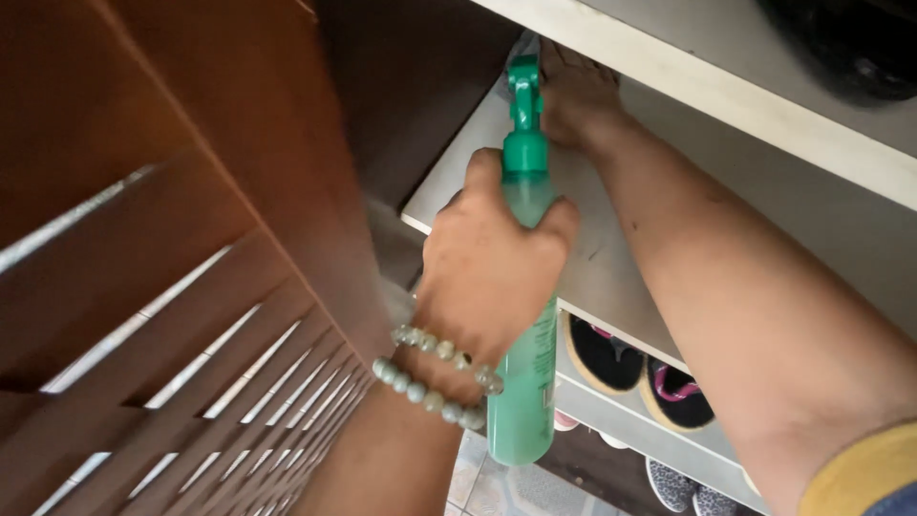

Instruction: Cleaning the shelves of a shoe cabinet and wiping individual shoes with a cloth and cleaning spray.

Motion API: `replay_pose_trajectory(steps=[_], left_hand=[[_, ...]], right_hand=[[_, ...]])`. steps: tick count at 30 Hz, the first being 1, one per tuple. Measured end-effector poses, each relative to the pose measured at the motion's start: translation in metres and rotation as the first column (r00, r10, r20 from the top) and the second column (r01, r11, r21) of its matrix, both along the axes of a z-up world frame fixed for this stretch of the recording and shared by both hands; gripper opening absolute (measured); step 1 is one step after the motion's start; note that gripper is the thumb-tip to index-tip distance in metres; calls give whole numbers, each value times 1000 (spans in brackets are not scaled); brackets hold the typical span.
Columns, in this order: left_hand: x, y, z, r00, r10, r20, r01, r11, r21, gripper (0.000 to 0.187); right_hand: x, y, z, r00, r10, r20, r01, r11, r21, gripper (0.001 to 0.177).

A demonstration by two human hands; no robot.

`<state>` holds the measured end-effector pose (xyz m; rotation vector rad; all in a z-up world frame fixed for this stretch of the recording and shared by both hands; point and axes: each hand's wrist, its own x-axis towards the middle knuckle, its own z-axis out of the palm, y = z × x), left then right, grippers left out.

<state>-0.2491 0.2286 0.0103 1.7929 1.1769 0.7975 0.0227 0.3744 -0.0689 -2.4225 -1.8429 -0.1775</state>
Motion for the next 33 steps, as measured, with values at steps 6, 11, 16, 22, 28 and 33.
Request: replay_pose_trajectory(steps=[6, 11, 16, 22, 28, 33], left_hand=[[21, -15, -2, 999, -55, 0, 54, 998, -33, 54], [39, -45, -1, 994, -81, -78, 74, 993, -87, 60], [34, -73, -4, 990, -116, -74, 108, 989, -103, 61], [2, -79, 8, 988, -99, -117, 87, 991, -106, 60], [-25, -73, 15, 981, -17, -193, -7, 992, -122, 59], [-23, -88, 10, 984, 27, -174, -41, 996, -79, 52]], right_hand=[[59, -94, -6, 993, -70, -99, 80, 992, 98, 51], [171, -242, -33, 971, -237, -31, 238, 946, 222, 45], [182, -344, -20, 883, -467, 43, 453, 873, 179, 51], [76, -262, -10, 870, -490, -62, 494, 861, 123, 65], [-98, -162, 24, 996, -32, -89, 42, 994, 105, 43], [-105, -193, -8, 947, 296, 127, -322, 859, 397, 65]])
